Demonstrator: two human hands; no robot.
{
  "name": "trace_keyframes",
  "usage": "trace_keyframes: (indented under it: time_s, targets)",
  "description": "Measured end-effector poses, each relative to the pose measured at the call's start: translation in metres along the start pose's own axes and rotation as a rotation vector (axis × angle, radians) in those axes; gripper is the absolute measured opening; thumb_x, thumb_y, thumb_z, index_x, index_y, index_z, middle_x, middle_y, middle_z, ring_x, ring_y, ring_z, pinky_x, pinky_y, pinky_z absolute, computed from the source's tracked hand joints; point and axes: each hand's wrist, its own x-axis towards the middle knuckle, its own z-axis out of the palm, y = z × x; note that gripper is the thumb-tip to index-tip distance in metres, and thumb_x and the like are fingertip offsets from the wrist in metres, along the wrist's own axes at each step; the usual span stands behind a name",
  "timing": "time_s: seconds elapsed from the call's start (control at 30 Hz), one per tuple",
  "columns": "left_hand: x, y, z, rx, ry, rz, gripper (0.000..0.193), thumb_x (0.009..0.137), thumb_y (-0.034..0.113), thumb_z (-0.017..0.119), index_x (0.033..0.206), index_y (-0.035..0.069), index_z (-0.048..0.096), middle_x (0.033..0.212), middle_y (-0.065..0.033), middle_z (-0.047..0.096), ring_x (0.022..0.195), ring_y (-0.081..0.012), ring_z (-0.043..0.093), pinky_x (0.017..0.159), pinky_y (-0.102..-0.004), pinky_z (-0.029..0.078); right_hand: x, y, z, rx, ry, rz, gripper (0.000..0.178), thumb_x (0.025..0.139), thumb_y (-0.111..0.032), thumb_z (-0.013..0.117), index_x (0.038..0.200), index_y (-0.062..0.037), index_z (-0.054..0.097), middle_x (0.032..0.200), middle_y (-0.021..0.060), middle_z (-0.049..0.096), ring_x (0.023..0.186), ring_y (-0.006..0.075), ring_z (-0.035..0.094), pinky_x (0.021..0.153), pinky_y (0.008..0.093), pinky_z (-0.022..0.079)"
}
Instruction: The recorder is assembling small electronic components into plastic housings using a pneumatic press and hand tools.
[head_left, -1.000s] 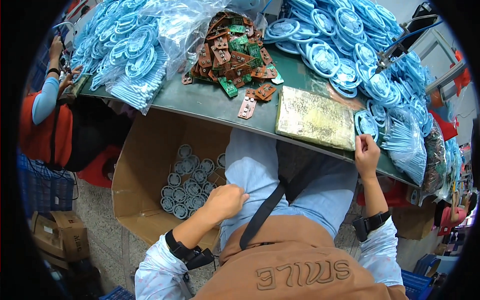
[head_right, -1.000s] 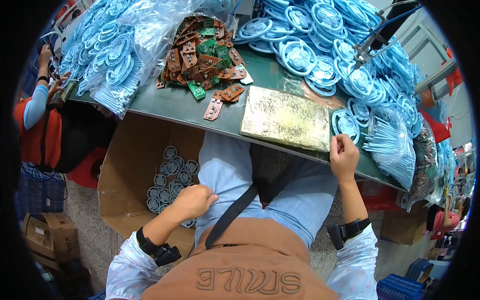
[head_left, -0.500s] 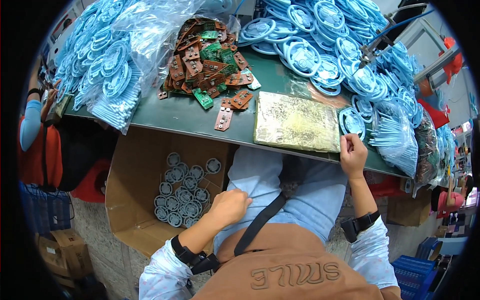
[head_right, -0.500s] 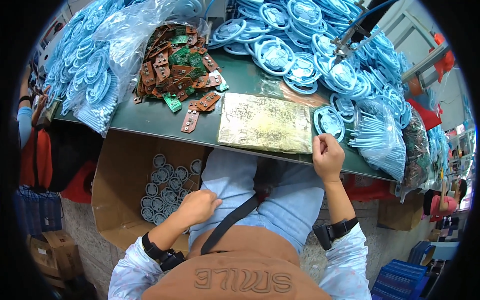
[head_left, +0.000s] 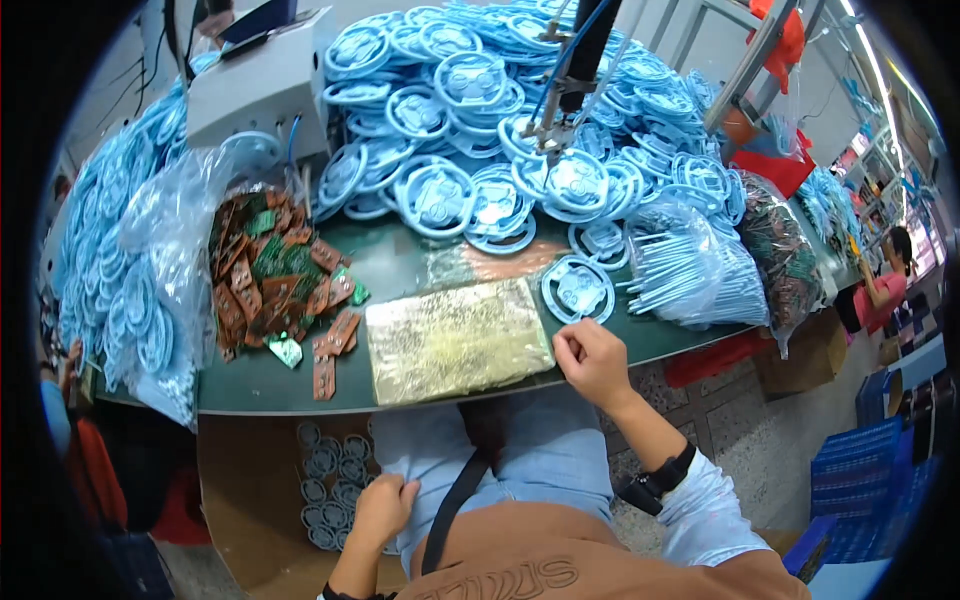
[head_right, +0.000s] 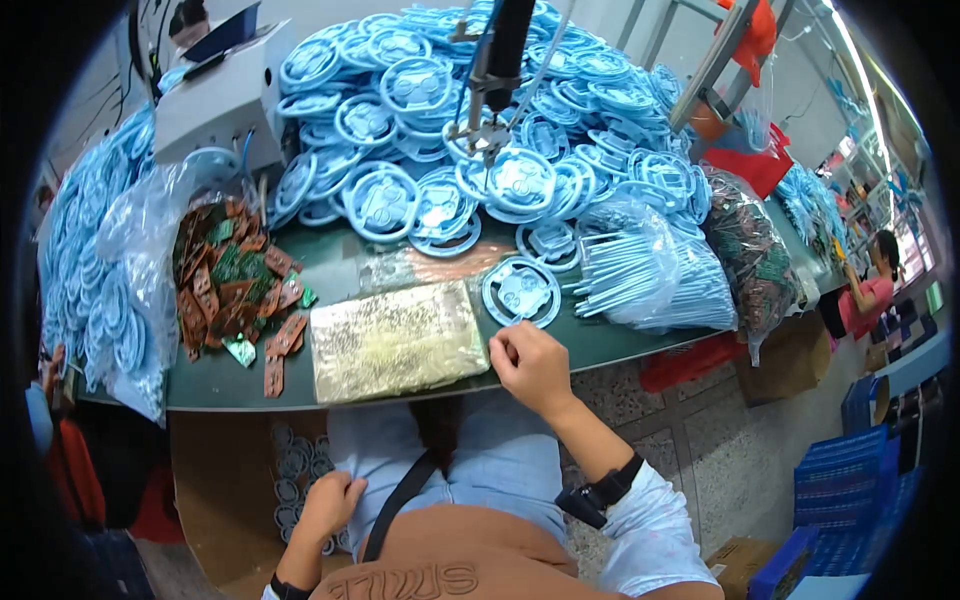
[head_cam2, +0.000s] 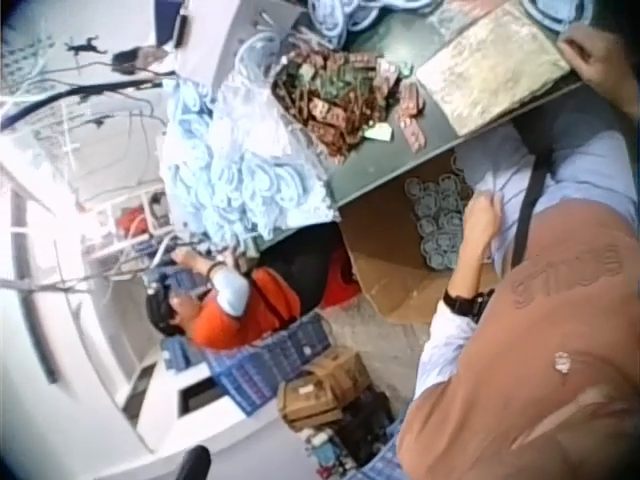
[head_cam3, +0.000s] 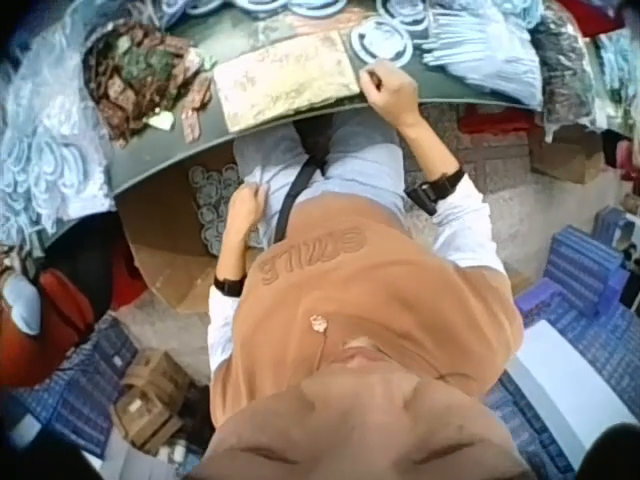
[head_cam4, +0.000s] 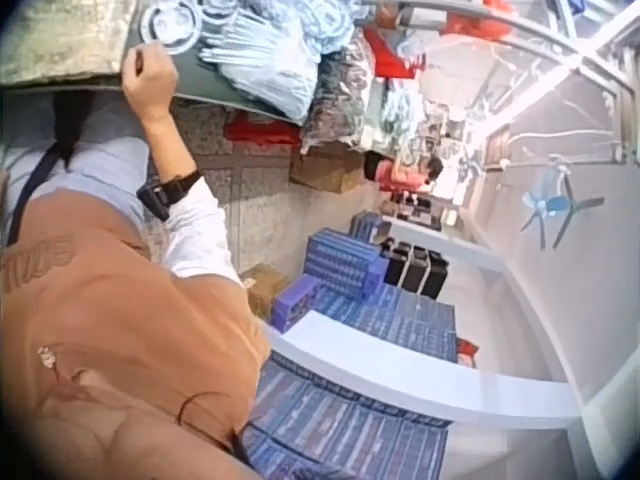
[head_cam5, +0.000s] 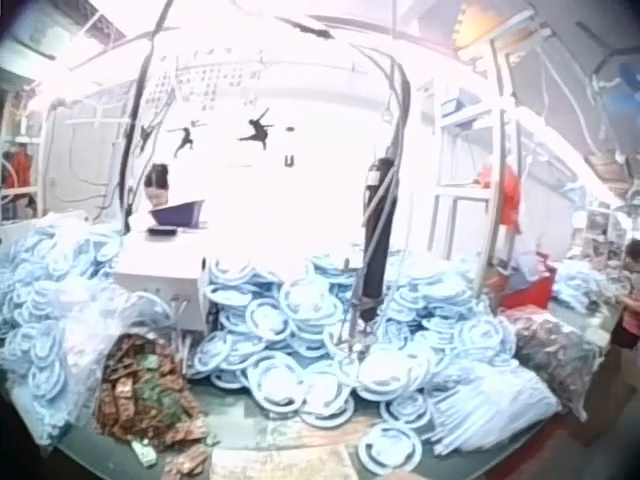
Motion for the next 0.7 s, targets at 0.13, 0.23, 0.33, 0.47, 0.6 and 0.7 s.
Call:
trace_keyframes:
  time_s: [0.13,0.23,0.33,0.47,0.6,0.7]
  targets:
    - [0.011,0.002,-0.033,0.039,-0.236,0.036,0.035,0.09,0.032,0.064,0.085,-0.002,0.066,0.088,-0.022,0.065,0.085,-0.0406,0.063,0.075,-0.048,0.051,-0.002,-0.001,-0.016,0.072,-0.062,0.044,0.007,0.081,-0.007,0.069,0.077,-0.0053,0.065,0.065,0.0051,0.055,0.05,0.0187,0.054,0.049,0.0317,0.043]
    - [0.022,0.01,-0.057,-0.066,-0.145,0.287,0.023,0.089,0.022,0.065,0.091,-0.001,0.068,0.085,-0.0195,0.065,0.08,-0.0369,0.063,0.07,-0.0436,0.05,-0.006,0.004,-0.013,0.086,-0.052,0.041,0.006,0.081,-0.007,0.07,0.077,-0.0052,0.065,0.064,0.0047,0.055,0.049,0.0178,0.053,0.048,0.031,0.043]
    - [0.026,0.046,-0.085,-0.175,-0.084,0.149,0.021,0.089,0.02,0.066,0.095,-0.001,0.069,0.083,-0.0176,0.063,0.077,-0.0323,0.062,0.069,-0.0396,0.05,-0.005,0.005,-0.006,-0.043,0.03,-0.085,0.007,0.078,-0.009,0.071,0.075,-0.0072,0.064,0.062,0.0051,0.055,0.05,0.022,0.055,0.048,0.0343,0.045]
    - [0.031,0.057,-0.077,-0.133,-0.11,0.17,0.02,0.09,0.019,0.066,0.096,0.0,0.069,0.085,-0.0159,0.063,0.077,-0.0301,0.063,0.07,-0.0367,0.05,-0.001,0.008,-0.009,-0.077,0.05,-0.128,0.008,0.077,-0.01,0.07,0.076,-0.0087,0.063,0.066,0.006,0.056,0.055,0.0261,0.059,0.05,0.0374,0.047]
    - [0.025,0.055,-0.064,-0.064,-0.295,0.361,0.029,0.092,0.024,0.065,0.106,-0.001,0.066,0.097,-0.0203,0.066,0.089,-0.034,0.065,0.078,-0.0393,0.052,0.002,0.009,0.001,-0.036,0.077,-0.168,0.01,0.08,-0.012,0.068,0.074,-0.0084,0.06,0.068,0.0078,0.058,0.058,0.0287,0.06,0.053,0.0397,0.049]
    - [0.011,0.059,-0.061,0.065,-0.276,0.422,0.035,0.092,0.027,0.065,0.111,-0.002,0.064,0.102,-0.0218,0.066,0.094,-0.0353,0.065,0.081,-0.0406,0.052,0.001,0.01,0.005,-0.019,0.115,-0.156,0.009,0.08,-0.013,0.066,0.075,-0.0084,0.061,0.071,0.0086,0.062,0.061,0.0304,0.063,0.054,0.0407,0.05]
